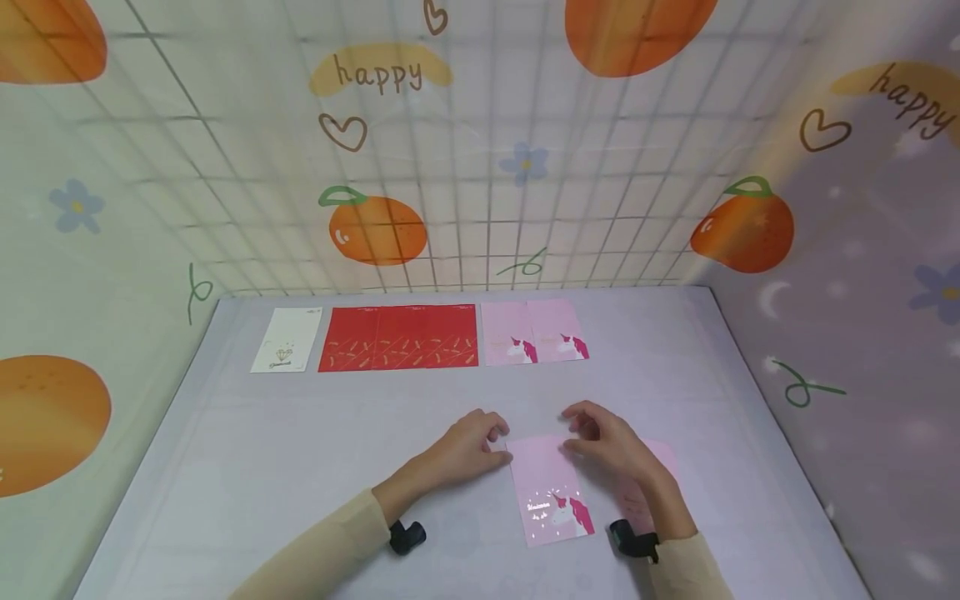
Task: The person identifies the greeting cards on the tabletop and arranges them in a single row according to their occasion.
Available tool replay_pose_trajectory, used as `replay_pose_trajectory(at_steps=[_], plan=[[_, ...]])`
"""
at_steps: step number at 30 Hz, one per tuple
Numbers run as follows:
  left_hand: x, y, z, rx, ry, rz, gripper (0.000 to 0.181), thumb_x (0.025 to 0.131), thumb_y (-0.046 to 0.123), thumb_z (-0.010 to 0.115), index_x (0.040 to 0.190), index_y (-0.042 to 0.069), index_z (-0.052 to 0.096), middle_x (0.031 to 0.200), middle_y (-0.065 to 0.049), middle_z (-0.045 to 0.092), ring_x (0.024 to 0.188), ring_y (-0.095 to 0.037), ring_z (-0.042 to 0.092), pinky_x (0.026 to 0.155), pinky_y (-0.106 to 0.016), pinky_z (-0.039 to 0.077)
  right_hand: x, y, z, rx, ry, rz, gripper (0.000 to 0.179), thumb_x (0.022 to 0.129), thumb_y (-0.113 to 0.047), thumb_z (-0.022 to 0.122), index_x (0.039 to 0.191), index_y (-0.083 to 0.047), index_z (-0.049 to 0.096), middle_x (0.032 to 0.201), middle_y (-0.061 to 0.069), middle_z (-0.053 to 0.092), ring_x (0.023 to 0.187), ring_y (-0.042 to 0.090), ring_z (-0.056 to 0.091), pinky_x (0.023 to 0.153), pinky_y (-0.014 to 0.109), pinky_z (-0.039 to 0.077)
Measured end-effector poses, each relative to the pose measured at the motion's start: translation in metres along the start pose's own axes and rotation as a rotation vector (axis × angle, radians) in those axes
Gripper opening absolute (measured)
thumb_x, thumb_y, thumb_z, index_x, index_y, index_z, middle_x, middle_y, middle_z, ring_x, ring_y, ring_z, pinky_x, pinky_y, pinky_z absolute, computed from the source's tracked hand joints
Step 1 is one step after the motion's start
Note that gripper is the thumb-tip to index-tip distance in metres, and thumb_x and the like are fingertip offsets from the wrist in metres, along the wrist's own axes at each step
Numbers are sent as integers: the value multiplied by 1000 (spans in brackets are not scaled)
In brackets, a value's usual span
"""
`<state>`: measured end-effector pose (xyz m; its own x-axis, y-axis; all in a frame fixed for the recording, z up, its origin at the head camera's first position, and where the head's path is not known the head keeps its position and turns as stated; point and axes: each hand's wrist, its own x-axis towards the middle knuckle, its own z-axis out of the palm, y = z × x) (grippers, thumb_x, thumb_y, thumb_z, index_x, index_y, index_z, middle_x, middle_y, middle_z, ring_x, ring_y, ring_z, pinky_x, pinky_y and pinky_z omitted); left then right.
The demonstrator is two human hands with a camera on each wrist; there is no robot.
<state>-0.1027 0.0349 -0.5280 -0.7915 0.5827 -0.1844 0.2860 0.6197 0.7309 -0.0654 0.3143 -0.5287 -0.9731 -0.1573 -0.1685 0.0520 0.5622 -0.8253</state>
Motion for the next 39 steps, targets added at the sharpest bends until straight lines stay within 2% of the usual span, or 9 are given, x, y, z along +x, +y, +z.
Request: replay_pose_trajectory(at_steps=[9, 14, 17, 23, 34, 39], plan=[[2, 7, 0, 103, -4, -12, 37, 87, 32, 79, 114, 13, 64, 96, 1, 56, 79, -7, 55, 64, -20, 49, -1, -1, 1, -100, -29, -4, 41, 83, -25, 84, 120, -21, 66, 101, 0, 61, 92, 22, 56, 82, 35, 52], [2, 10, 2, 148, -8, -46, 40, 85, 36, 81, 114, 16, 61, 95, 2, 54, 75, -8, 54, 64, -21, 49, 0, -2, 4, -159, -22, -35, 39, 82, -21, 84, 117, -21, 67, 102, -1, 60, 92, 20, 56, 83, 32, 54], [2, 12, 3, 168, -7, -57, 42, 84, 37, 82, 113, 16, 60, 94, 1, 53, 74, -9, 53, 62, -21, 48, 0, -3, 5, -178, -26, -54, 38, 83, -19, 84, 117, -19, 66, 104, 0, 60, 94, 21, 55, 84, 35, 54], [1, 14, 5, 201, -5, -46, 38, 84, 36, 82, 109, 16, 60, 92, 2, 52, 73, -8, 52, 61, -19, 47, -1, -6, 7, -203, -21, -15, 37, 83, -19, 84, 115, -21, 66, 105, -1, 59, 95, 20, 55, 87, 36, 53], [3, 14, 7, 241, -7, -31, 37, 85, 38, 81, 105, 15, 60, 87, 4, 51, 73, -8, 51, 63, -20, 46, -2, -5, 8, -211, -26, -24, 32, 83, -18, 83, 111, -22, 67, 103, -2, 58, 95, 19, 54, 85, 36, 52], [4, 14, 7, 248, -13, -32, 37, 86, 38, 80, 106, 14, 61, 88, 4, 52, 73, -9, 50, 63, -21, 46, -2, -5, 9, -209, -20, -17, 35, 84, -17, 83, 114, -21, 66, 105, -1, 58, 97, 20, 53, 87, 38, 52]])
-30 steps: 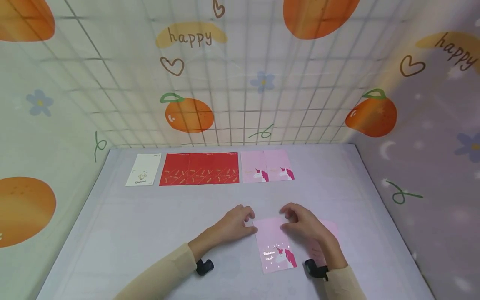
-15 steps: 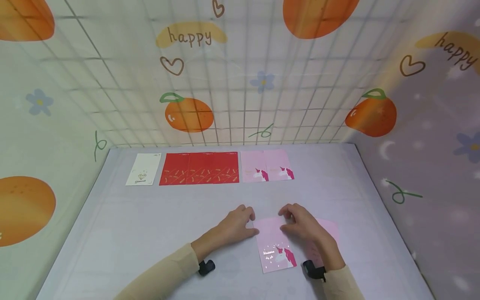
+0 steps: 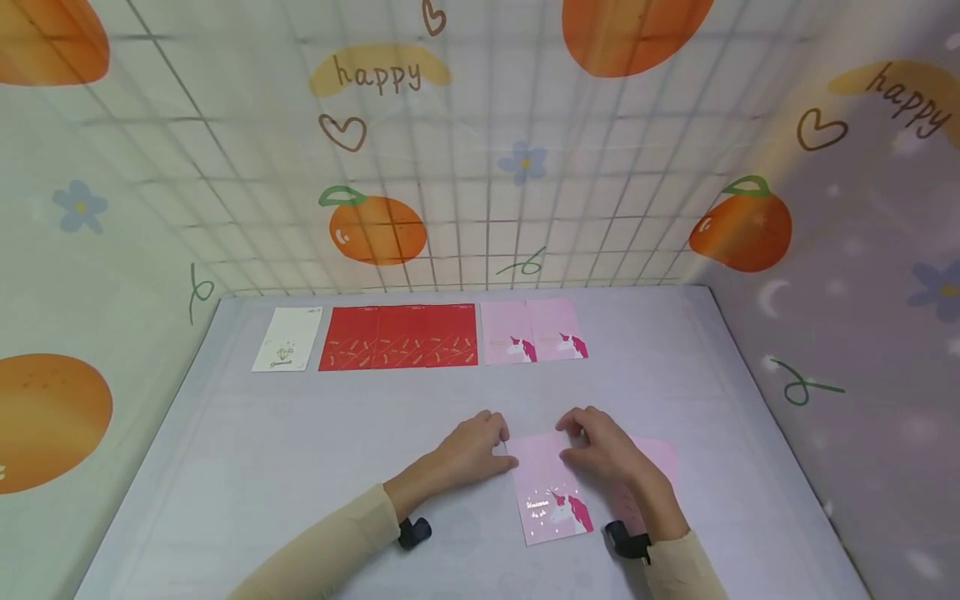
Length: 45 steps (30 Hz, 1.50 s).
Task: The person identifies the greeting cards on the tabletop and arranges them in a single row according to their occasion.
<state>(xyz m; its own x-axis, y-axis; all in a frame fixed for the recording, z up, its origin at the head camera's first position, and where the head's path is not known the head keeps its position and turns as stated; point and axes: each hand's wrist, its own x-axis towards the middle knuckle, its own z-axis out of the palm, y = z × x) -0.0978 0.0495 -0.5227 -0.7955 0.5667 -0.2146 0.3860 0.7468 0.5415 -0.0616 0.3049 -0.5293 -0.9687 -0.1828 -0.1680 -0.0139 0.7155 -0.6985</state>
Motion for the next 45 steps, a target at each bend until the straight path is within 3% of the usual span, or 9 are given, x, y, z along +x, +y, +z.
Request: replay_pose_trajectory(at_steps=[11, 22, 33, 45], plan=[[0, 2, 0, 5, -12, 29, 26, 87, 32, 80, 94, 17, 61, 83, 7, 52, 72, -5, 50, 61, -20, 44, 1, 0, 0, 8, -13, 14, 36, 84, -20, 83, 116, -22, 66, 108, -2, 59, 99, 21, 54, 89, 39, 52], [0, 2, -1, -9, -2, 49, 24, 87, 31, 79, 95, 17, 61, 81, 8, 51, 71, -4, 49, 60, -19, 44, 3, -2, 0, 55, 10, 0, 20, 89, -17, 77, 104, -21, 65, 91, -4, 60, 86, 19, 57, 79, 33, 53], [-1, 2, -2, -16, -5, 34, 24, 87, 30, 80, 93, 17, 60, 82, 8, 53, 72, -5, 50, 60, -19, 44, 3, 0, -1, 208, -37, 17, 16, 93, -19, 73, 106, -19, 65, 94, 0, 64, 93, 21, 61, 93, 43, 49], [1, -4, -3, -151, 2, 35, 25, 88, 30, 79, 100, 14, 64, 84, 9, 57, 74, -5, 53, 65, -22, 47, 3, -1, -3, 297, -36, -12, 17, 95, -18, 71, 109, -14, 63, 95, 5, 64, 95, 25, 62, 91, 43, 50]])
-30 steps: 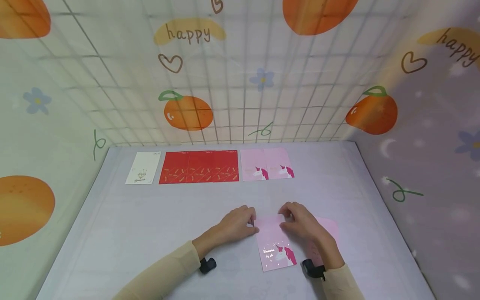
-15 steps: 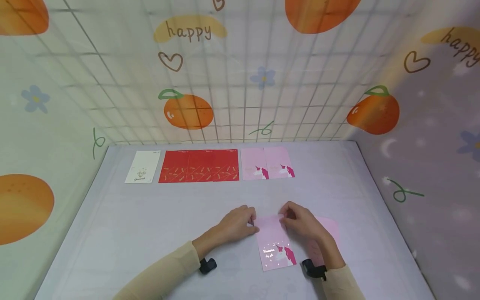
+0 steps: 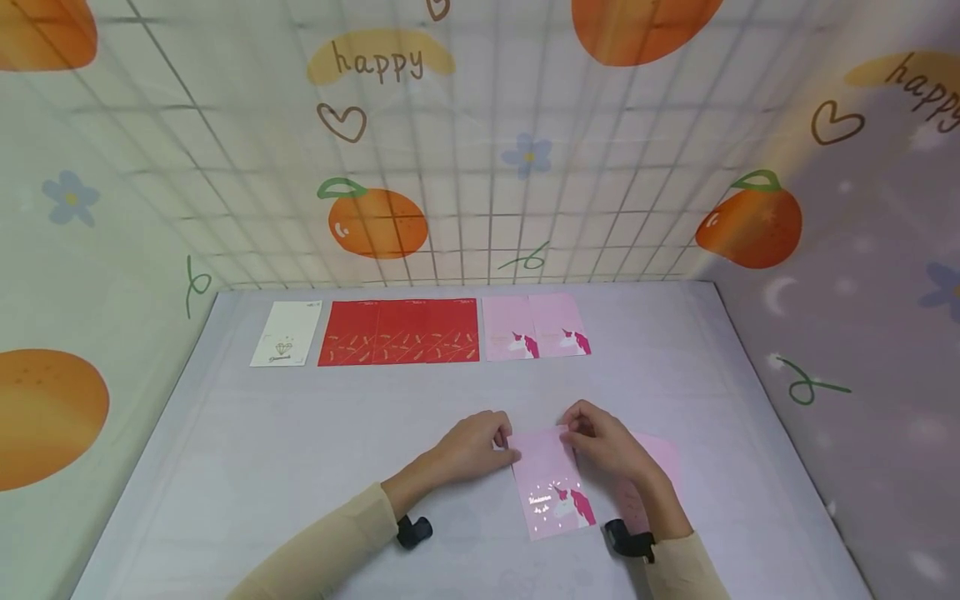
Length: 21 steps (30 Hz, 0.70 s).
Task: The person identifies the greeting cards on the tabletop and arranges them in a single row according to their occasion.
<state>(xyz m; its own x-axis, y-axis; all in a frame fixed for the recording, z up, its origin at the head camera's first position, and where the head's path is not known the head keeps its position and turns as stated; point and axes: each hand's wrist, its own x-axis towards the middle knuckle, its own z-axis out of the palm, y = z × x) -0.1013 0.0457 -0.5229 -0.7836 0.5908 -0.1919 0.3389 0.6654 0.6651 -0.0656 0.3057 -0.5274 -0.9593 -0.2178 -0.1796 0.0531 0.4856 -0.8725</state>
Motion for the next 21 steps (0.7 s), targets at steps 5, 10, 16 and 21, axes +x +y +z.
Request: replay_pose_trajectory(at_steps=[5, 10, 16, 21], plan=[[1, -2, 0, -29, 3, 5, 24, 88, 30, 78, 100, 14, 64, 83, 10, 58, 74, -5, 54, 65, -22, 47, 0, 3, -1, -4, 5, -9, 16, 95, -19, 70, 109, -14, 63, 94, 4, 63, 94, 24, 62, 89, 40, 51], [1, -5, 0, -77, -8, 14, 24, 89, 28, 77, 103, 13, 65, 82, 12, 61, 74, -4, 55, 66, -23, 48, 0, 4, -3, 11, 7, 1, 18, 96, -20, 70, 111, -14, 63, 95, 5, 63, 95, 25, 63, 89, 36, 51], [-1, -6, -3, -169, -22, -22, 25, 90, 28, 76, 107, 14, 65, 85, 11, 64, 76, -4, 58, 67, -24, 50, -1, 3, -4, 47, -2, -12, 22, 97, -22, 69, 114, -12, 61, 96, 7, 63, 91, 26, 61, 84, 31, 53], [-3, -6, -5, -223, -8, -17, 22, 89, 26, 76, 105, 14, 65, 84, 12, 63, 75, -5, 59, 66, -23, 51, -2, 4, -4, 76, 5, -27, 22, 97, -24, 69, 114, -13, 61, 97, 9, 63, 91, 27, 62, 84, 32, 54]])
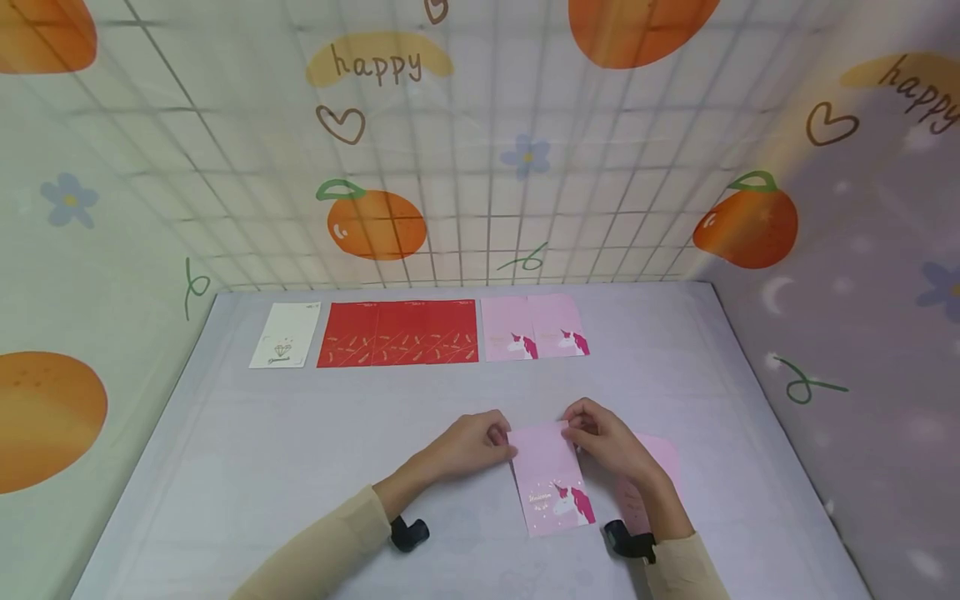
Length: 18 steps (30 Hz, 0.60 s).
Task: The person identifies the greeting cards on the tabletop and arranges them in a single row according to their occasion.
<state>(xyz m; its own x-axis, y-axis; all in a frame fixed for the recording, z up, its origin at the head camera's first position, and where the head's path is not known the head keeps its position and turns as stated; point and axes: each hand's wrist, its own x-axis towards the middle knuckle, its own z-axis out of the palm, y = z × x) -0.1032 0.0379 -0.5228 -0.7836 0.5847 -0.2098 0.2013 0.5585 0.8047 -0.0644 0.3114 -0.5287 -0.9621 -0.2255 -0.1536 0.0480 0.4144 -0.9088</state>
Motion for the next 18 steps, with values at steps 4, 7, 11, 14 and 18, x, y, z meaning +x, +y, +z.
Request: replay_pose_trajectory(at_steps=[4, 7, 11, 14, 18], plan=[[-1, 0, 2, -104, -6, 23, 22, 90, 23, 76, 105, 13, 65, 84, 10, 63, 73, -6, 60, 66, -23, 52, 0, 1, 1, 30, 11, 5, 21, 97, -24, 69, 114, -15, 61, 101, 9, 62, 95, 26, 64, 87, 33, 54], [-2, -2, 5, -216, -15, 19, 22, 90, 22, 76, 106, 12, 64, 85, 8, 64, 71, -10, 64, 65, -24, 55, 0, 2, 1, 52, 15, 7, 22, 97, -25, 68, 114, -15, 60, 105, 10, 62, 98, 26, 66, 87, 35, 55], [-1, -2, 7, -340, -2, -8, 24, 90, 23, 76, 106, 11, 62, 86, 4, 66, 70, -17, 69, 65, -27, 57, 1, 2, 0, 81, 36, 5, 25, 98, -25, 67, 117, -13, 57, 105, 12, 61, 97, 28, 66, 85, 37, 56], [0, -2, 8, -423, 9, -23, 26, 91, 22, 75, 107, 9, 61, 89, 0, 65, 73, -18, 69, 67, -30, 59, 1, 0, -1, 95, 76, 15, 28, 99, -27, 66, 120, -11, 56, 105, 13, 60, 97, 30, 65, 85, 36, 56], [2, -2, 9, -529, 13, -44, 24, 91, 18, 75, 108, 8, 62, 91, -4, 64, 73, -18, 70, 68, -34, 60, 2, -7, -2, 125, 138, 42, 31, 99, -29, 64, 121, -10, 53, 109, 15, 58, 98, 30, 65, 87, 33, 55]])
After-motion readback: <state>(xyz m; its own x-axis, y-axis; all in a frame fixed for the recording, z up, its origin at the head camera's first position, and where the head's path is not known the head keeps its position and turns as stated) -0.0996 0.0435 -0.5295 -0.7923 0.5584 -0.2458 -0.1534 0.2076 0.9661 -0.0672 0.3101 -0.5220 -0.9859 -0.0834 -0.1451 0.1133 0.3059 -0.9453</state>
